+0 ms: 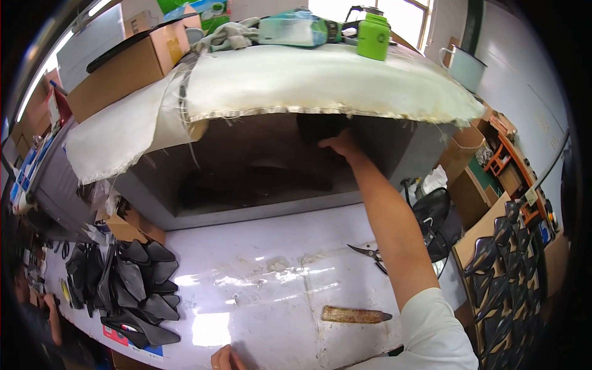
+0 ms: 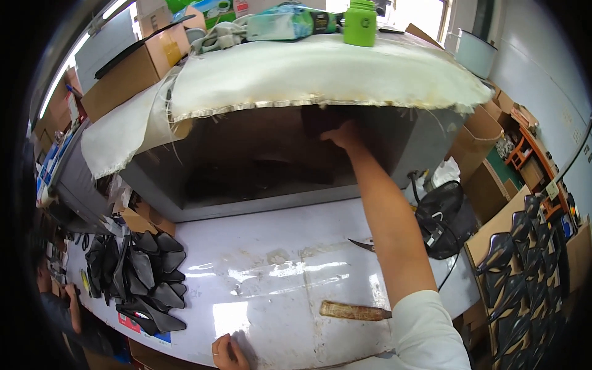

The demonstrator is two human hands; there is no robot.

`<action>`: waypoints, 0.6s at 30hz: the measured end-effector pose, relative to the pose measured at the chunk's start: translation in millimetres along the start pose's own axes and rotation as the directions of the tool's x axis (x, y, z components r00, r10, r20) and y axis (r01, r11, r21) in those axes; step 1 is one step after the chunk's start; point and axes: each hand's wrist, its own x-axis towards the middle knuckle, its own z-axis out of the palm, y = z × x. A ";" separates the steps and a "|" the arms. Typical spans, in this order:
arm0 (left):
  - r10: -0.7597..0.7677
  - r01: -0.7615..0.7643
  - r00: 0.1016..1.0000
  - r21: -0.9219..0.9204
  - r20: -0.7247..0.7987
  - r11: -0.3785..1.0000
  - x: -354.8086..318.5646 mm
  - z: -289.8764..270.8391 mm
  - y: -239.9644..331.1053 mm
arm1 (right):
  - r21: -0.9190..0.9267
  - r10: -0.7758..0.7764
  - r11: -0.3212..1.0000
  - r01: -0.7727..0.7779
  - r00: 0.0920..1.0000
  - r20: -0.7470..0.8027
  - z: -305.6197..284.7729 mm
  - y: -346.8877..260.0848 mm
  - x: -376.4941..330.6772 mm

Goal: Organizing bicycle saddles on a workbench and stacking them into a drying chamber.

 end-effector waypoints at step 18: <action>-0.191 0.191 0.980 0.018 0.046 0.981 0.2 -23.6 -10.7 | 0.794 -0.161 -0.199 -0.575 0.818 0.552 27.3 -290.1 -72.2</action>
